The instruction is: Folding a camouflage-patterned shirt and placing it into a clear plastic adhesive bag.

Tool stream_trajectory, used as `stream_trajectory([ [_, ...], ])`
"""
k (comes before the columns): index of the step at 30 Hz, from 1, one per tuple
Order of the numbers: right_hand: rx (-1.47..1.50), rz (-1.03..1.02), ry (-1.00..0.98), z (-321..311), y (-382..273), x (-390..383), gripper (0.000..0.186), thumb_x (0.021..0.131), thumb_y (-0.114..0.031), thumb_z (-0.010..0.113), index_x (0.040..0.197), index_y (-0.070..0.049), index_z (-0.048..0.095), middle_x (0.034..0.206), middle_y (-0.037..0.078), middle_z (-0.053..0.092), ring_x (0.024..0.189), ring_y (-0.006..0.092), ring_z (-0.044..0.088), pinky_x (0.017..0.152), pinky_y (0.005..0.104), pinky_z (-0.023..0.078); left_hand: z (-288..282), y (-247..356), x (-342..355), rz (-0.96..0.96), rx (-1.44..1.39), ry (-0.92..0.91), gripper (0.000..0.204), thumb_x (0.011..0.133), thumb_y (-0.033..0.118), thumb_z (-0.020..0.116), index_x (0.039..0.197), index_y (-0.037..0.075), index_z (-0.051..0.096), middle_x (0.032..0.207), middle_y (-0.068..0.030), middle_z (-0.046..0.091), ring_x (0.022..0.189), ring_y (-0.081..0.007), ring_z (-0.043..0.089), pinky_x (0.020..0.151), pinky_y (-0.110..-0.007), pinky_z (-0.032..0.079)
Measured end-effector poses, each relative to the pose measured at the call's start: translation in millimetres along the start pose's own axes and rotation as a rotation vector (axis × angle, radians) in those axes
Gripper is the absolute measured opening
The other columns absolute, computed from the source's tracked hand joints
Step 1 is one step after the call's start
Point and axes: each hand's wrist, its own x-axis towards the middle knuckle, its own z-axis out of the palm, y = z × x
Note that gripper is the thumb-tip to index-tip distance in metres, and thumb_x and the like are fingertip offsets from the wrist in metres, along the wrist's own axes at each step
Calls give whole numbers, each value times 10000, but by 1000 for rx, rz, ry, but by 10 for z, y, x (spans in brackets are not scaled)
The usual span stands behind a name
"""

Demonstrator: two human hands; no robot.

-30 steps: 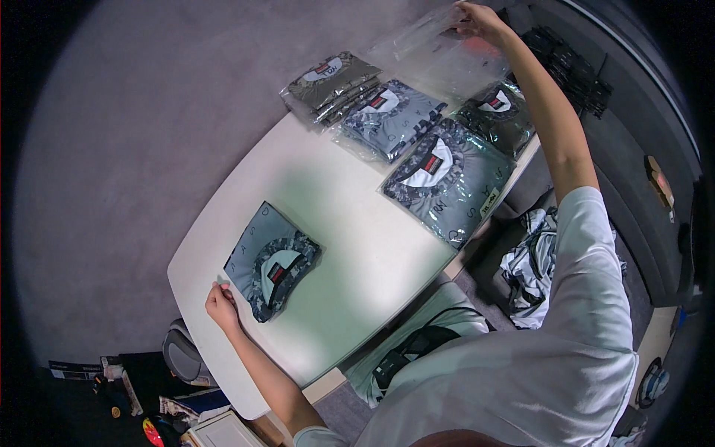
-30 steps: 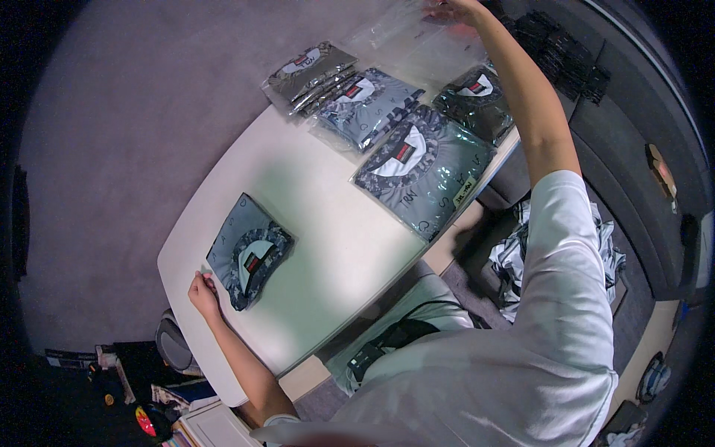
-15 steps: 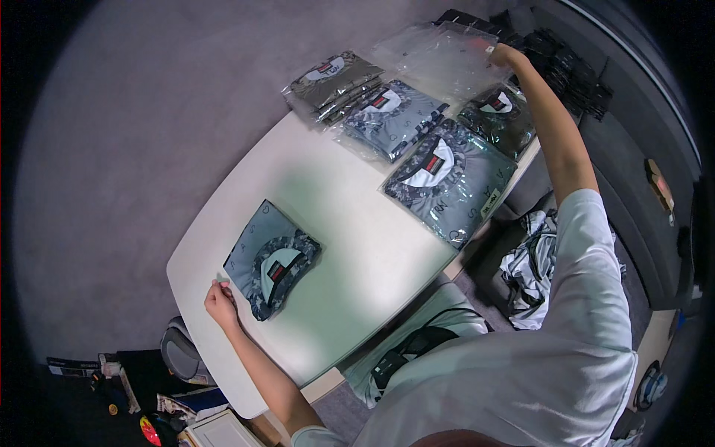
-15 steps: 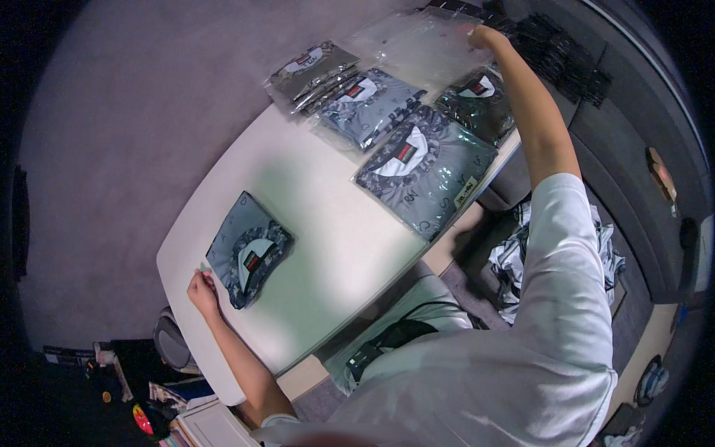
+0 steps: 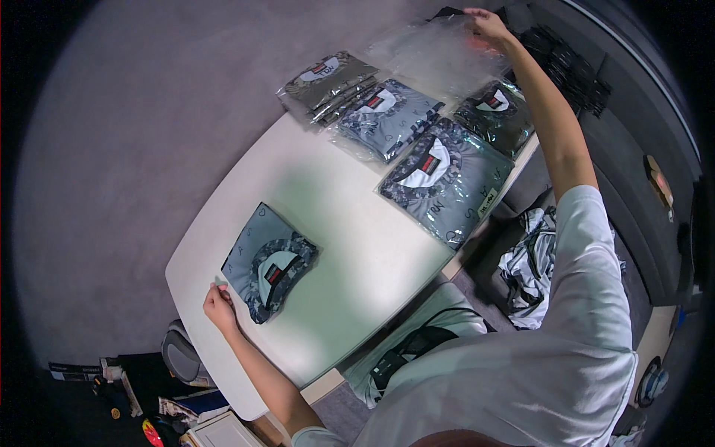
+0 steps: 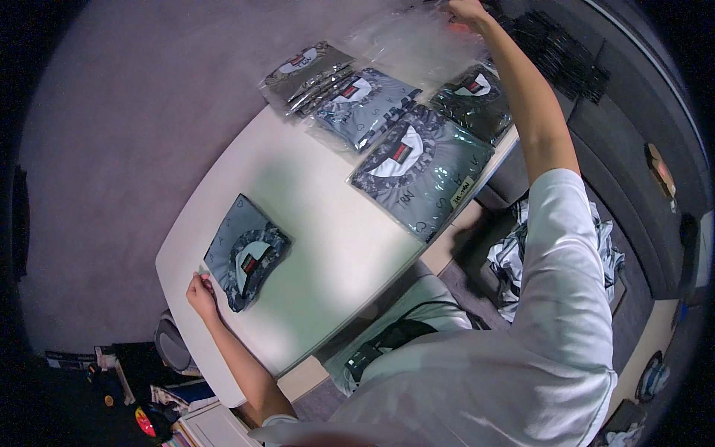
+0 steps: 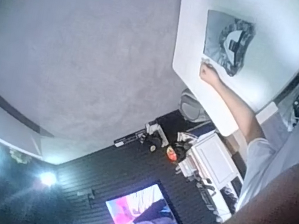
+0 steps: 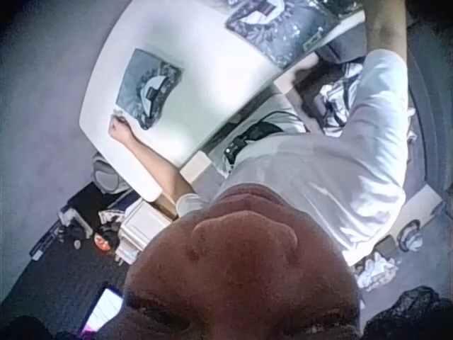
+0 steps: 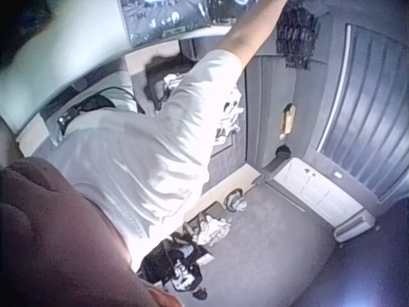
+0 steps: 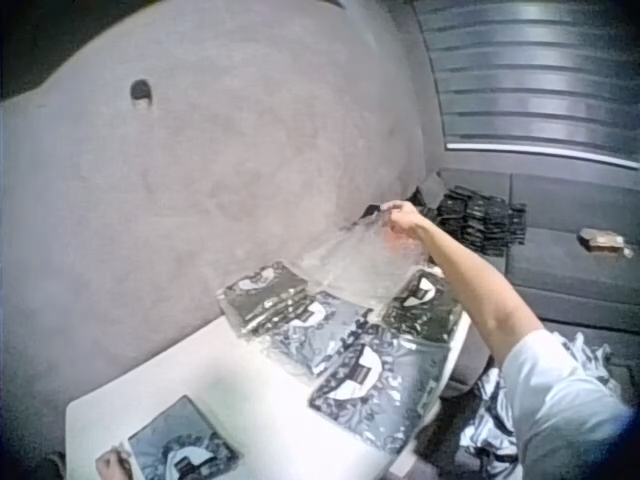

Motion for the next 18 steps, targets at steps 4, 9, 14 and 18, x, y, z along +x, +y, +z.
stream_trajectory([
  [4, 67, -92, -25, 82, -226, -4, 371, 1000, -272, 565, 1247, 5, 576, 1014, 217, 658, 899, 353, 700, 697, 426, 601, -8, -10, -1, 24, 1, -3, 428, 1042, 287, 536, 769, -1, 697, 571, 20, 502, 492, -62, 409, 473, -237, 306],
  [9, -1051, -324, 325, -91, -247, -455, 495, 837, -336, 717, 1205, -10, 660, 998, 147, 712, 888, 227, 729, 711, 363, 576, 0, -3, -9, 24, -9, -20, 427, 1041, 285, 539, 766, -2, 694, 568, 15, 504, 479, -62, 399, 463, -238, 294],
  [14, -983, 576, 179, -148, -120, -721, 595, 753, -614, 751, 870, -32, 708, 823, 119, 704, 681, 236, 677, 628, 372, 545, 10, 1, -14, 43, 16, 7, 425, 1041, 281, 539, 763, -1, 692, 566, 17, 499, 476, -60, 393, 459, -239, 286],
  [18, -879, 582, 3, -105, -64, -554, 590, 775, -634, 717, 851, -49, 700, 767, 84, 661, 617, 208, 601, 575, 357, 502, 5, -2, -6, 23, 11, -7, 424, 1043, 277, 535, 761, 0, 689, 564, 21, 489, 476, -57, 382, 457, -240, 274],
])
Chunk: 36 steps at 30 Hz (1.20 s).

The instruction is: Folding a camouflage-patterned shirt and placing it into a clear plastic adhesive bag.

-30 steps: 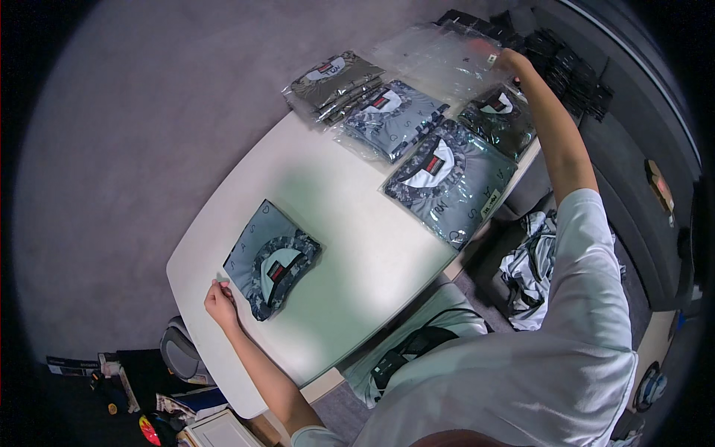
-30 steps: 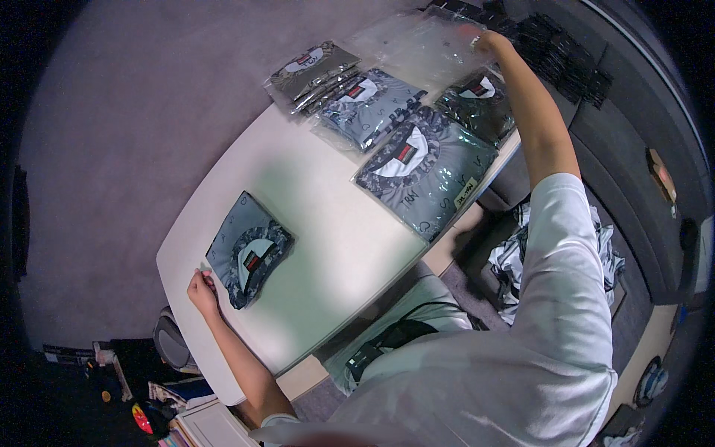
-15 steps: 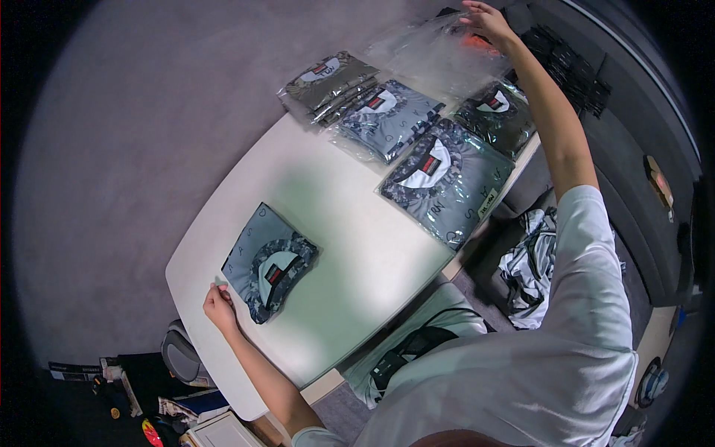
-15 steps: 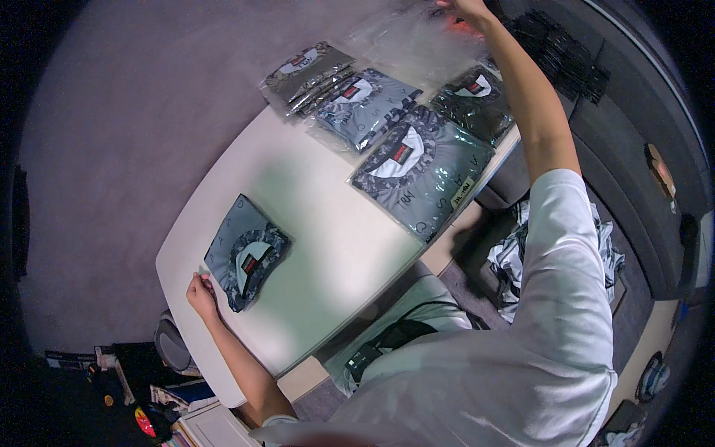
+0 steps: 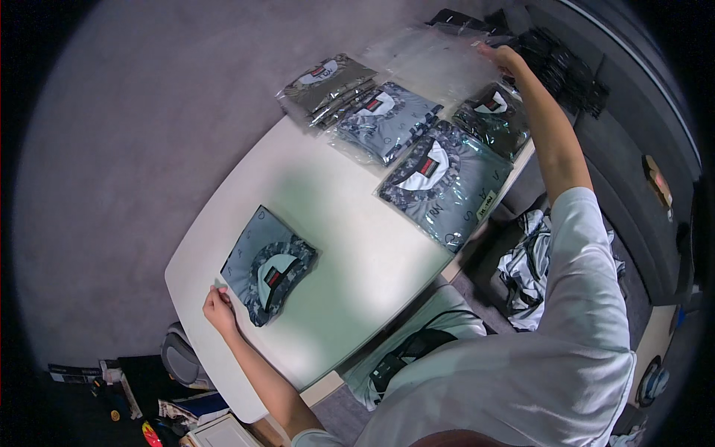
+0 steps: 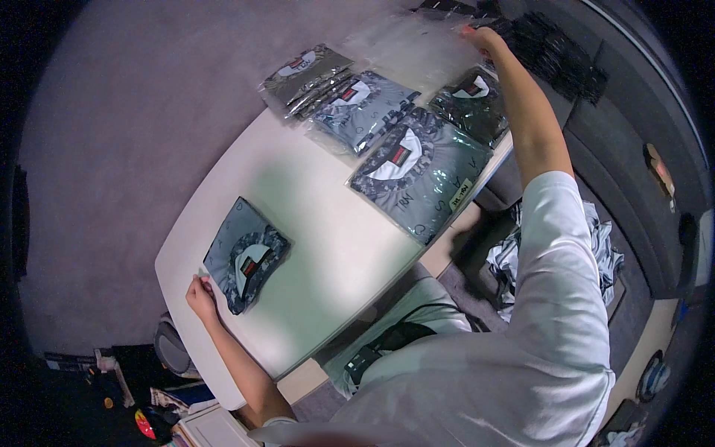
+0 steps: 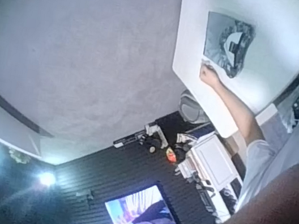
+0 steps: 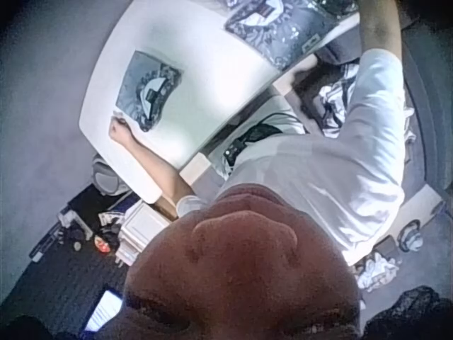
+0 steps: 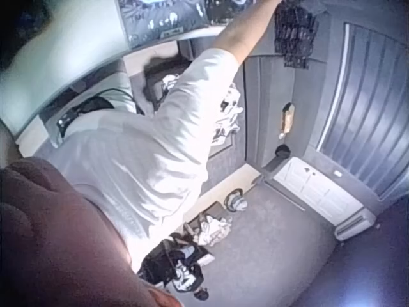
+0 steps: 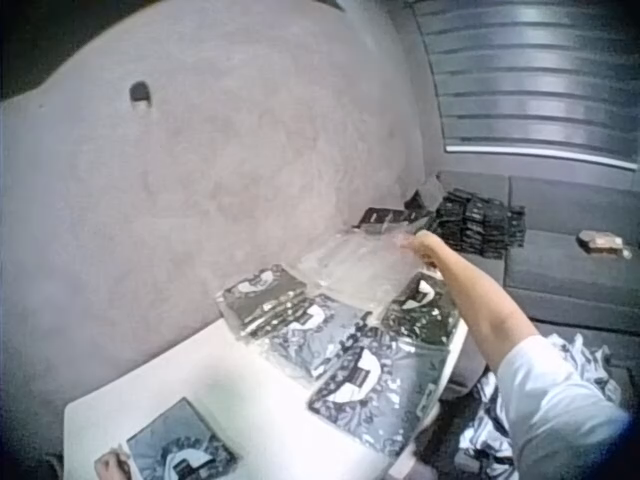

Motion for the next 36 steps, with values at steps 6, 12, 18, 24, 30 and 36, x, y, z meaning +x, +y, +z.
stream_trajectory([
  [6, -27, -103, 48, 14, -60, 218, 662, 783, -707, 660, 844, -49, 706, 703, 55, 610, 596, 191, 554, 579, 347, 471, -13, -14, 4, -5, -14, -11, 426, 1045, 276, 530, 761, 4, 693, 565, 23, 485, 480, -56, 382, 459, -239, 272],
  [12, 72, -9, 118, 110, 23, 254, 789, 831, -788, 563, 791, -10, 683, 606, 50, 501, 449, 136, 419, 432, 333, 348, -7, -18, 1, 15, -12, -7, 429, 1046, 287, 532, 771, 3, 699, 569, 23, 489, 484, -55, 386, 461, -233, 276],
  [18, 451, -21, 41, 58, 50, 216, 880, 865, -797, 459, 1164, 6, 663, 616, 62, 530, 401, 108, 279, 424, 317, 359, -17, -29, 5, 9, -16, -9, 425, 1045, 282, 537, 769, 3, 700, 568, 24, 488, 480, -54, 382, 458, -233, 276],
  [24, 485, -85, 170, 71, -1, 41, 863, 870, -800, 418, 1228, -55, 666, 547, -21, 385, 385, 84, 272, 401, 261, 340, -14, -7, -1, -10, -9, -5, 420, 1041, 275, 544, 761, 2, 699, 562, 27, 486, 477, -52, 381, 452, -237, 272],
  [30, 410, 1, -20, 49, 29, 43, 823, 883, -807, 373, 1119, -106, 734, 501, -24, 358, 354, 97, 280, 373, 260, 321, -13, 2, -3, -15, 7, 2, 421, 1040, 276, 546, 762, 0, 700, 569, 25, 494, 486, -52, 384, 463, -236, 279],
  [36, 454, -2, -55, 114, 145, 235, 765, 938, -750, 328, 1154, -134, 726, 493, 22, 406, 347, 117, 343, 359, 280, 321, -13, 4, 3, -25, 7, 1, 416, 1041, 274, 546, 767, 5, 706, 574, 27, 496, 487, -48, 377, 463, -234, 272],
])
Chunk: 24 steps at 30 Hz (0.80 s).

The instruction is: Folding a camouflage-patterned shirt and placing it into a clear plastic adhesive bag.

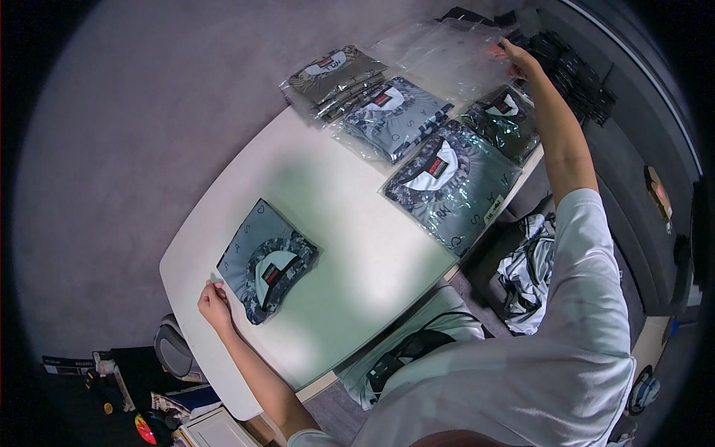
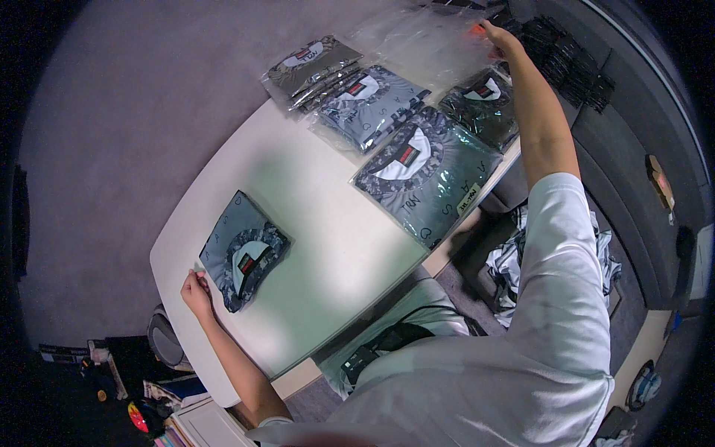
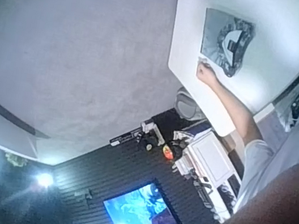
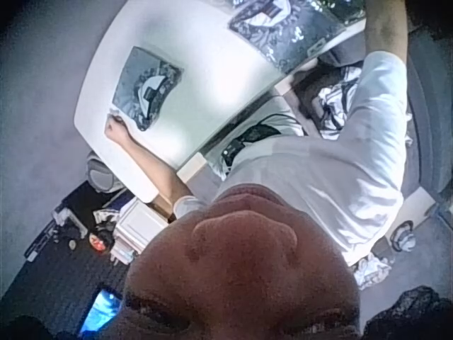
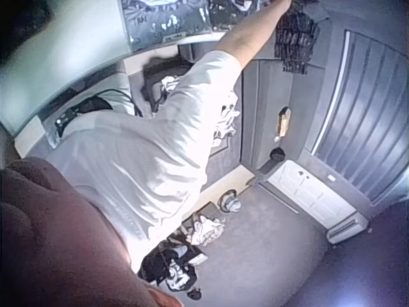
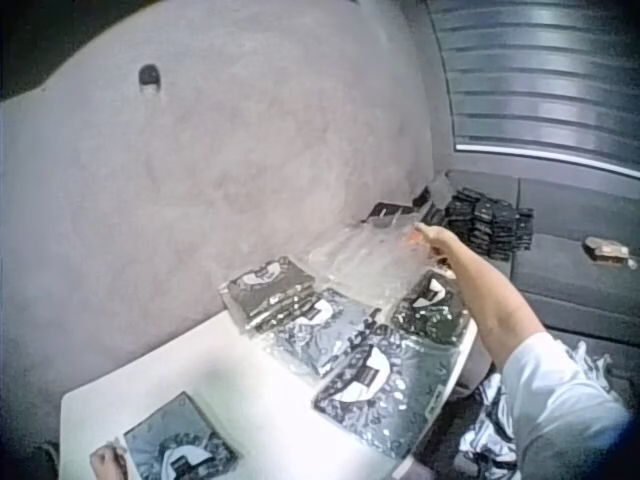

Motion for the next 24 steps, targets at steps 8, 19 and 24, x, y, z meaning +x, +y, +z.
stream_trajectory([
  [8, -51, 20, 65, -5, 104, -8, 676, 996, -655, 266, 1218, -190, 703, 584, 141, 571, 363, 153, 438, 365, 320, 349, 6, -2, -3, 27, 1, 5, 410, 1041, 267, 543, 768, 10, 708, 573, 29, 491, 489, -47, 379, 462, -229, 273],
  [19, -267, -207, 94, 52, -368, 269, 373, 840, -441, 695, 744, -80, 680, 588, 28, 610, 443, 144, 525, 455, 320, 428, 3, 6, -9, 40, 10, 1, 422, 1043, 286, 540, 769, 13, 710, 569, 31, 485, 489, -50, 376, 466, -232, 276],
  [24, -273, -437, 23, 253, -989, 384, 483, 872, -487, 640, 963, -17, 701, 856, 162, 708, 721, 272, 701, 602, 398, 562, 2, 17, -7, 28, 9, -10, 428, 1046, 293, 535, 757, 21, 696, 565, 36, 480, 481, -46, 372, 461, -227, 270],
])
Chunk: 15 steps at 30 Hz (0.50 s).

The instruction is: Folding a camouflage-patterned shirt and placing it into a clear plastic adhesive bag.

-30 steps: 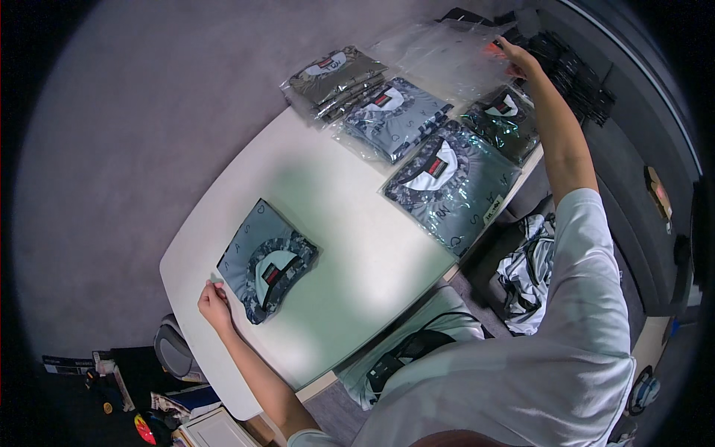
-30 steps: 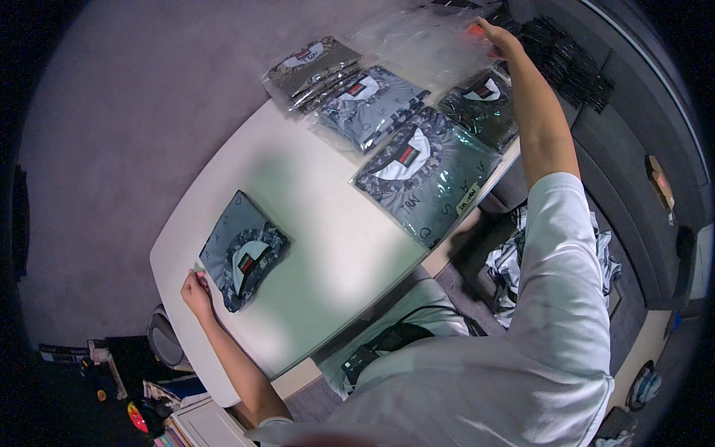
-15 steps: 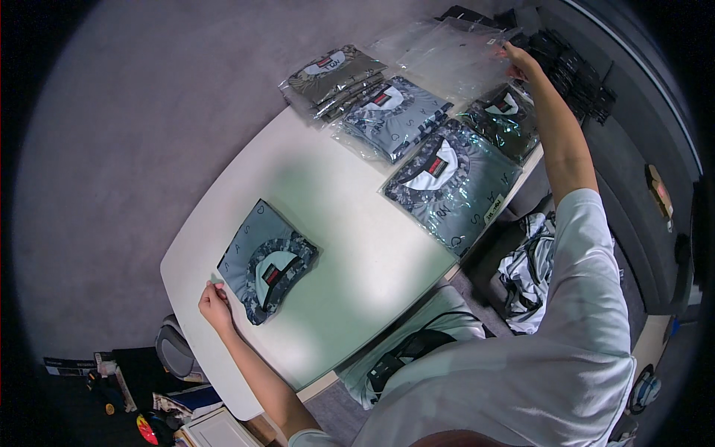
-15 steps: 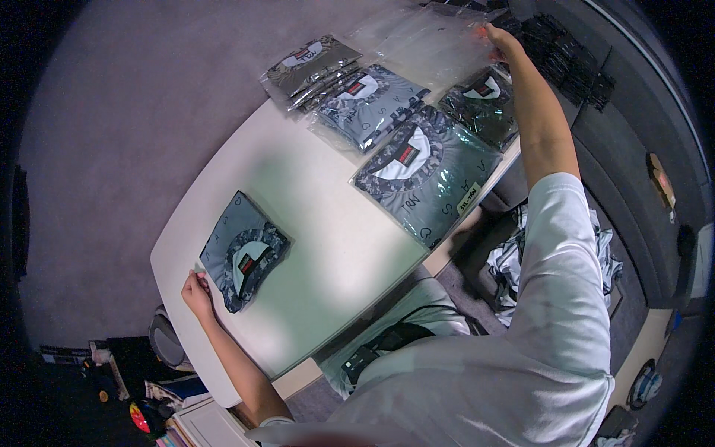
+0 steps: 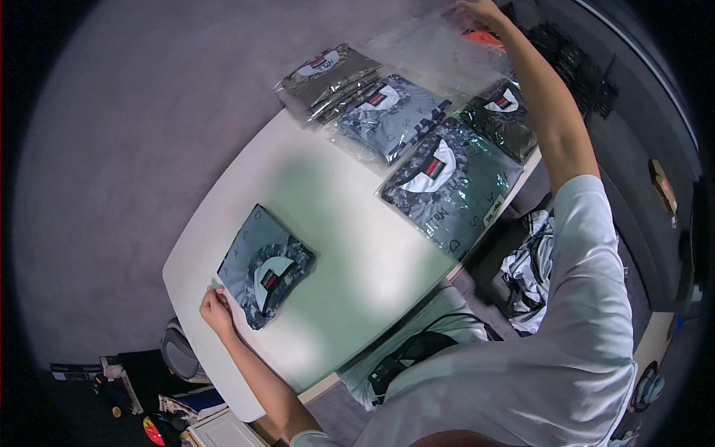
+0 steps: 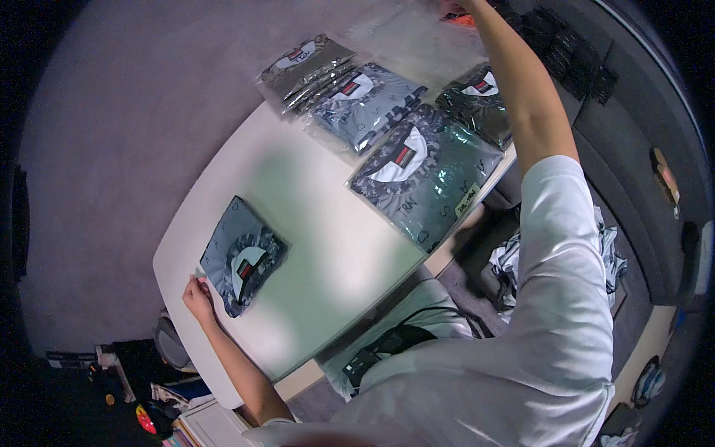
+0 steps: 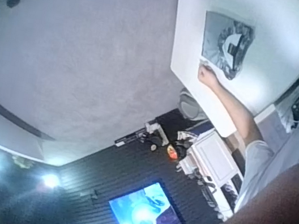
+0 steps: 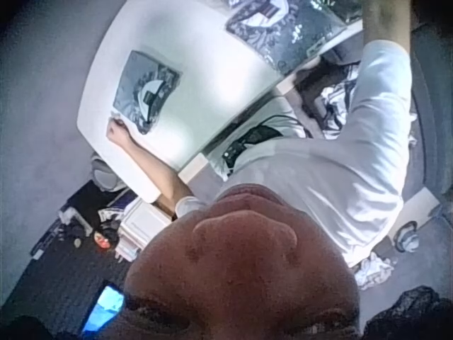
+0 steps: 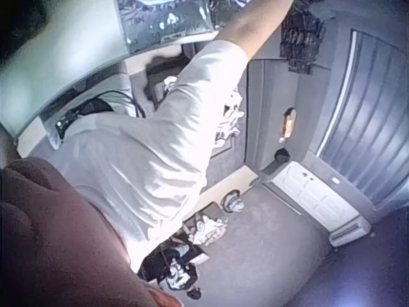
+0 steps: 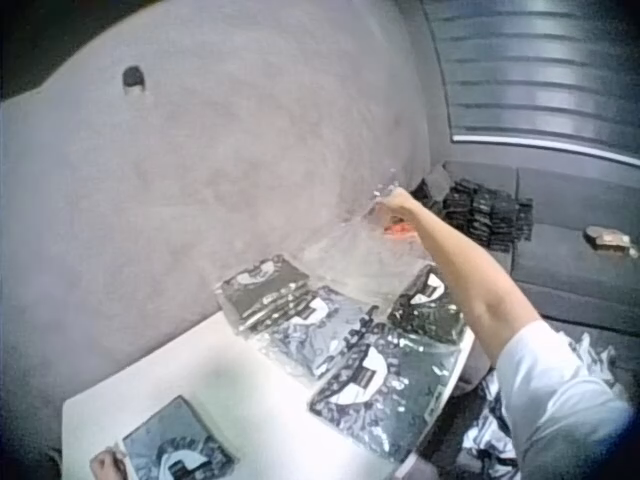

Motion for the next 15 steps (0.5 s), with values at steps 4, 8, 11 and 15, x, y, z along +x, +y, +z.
stream_trajectory([
  [4, 384, -14, 116, 411, -428, -77, 556, 918, -484, 592, 1129, 25, 668, 947, 185, 711, 823, 335, 716, 661, 424, 604, 10, 15, -4, 25, 35, 5, 435, 1046, 297, 533, 742, 27, 686, 562, 35, 483, 478, -48, 383, 459, -225, 277],
  [8, -24, -240, 438, 1085, -745, -123, 613, 898, -486, 607, 1231, 29, 624, 1122, 246, 652, 983, 351, 674, 806, 454, 564, 16, 21, -8, 10, 34, 23, 439, 1046, 301, 533, 733, 30, 678, 561, 31, 489, 479, -52, 400, 460, -227, 290],
  [11, 29, -144, 321, 1363, -811, -280, 841, 890, -583, 570, 1430, 42, 413, 1437, 323, 432, 1311, 421, 480, 1084, 459, 394, 8, 3, 3, -2, -4, 12, 436, 1047, 299, 531, 739, 29, 679, 561, 31, 490, 480, -54, 402, 463, -227, 295],
  [15, -15, -142, 222, 1412, -924, -396, 928, 899, -596, 552, 1515, 53, 303, 1543, 351, 294, 1390, 469, 400, 1160, 459, 333, -7, -32, 7, 11, -23, 3, 430, 1048, 293, 531, 743, 29, 680, 561, 32, 490, 479, -54, 396, 464, -225, 292],
])
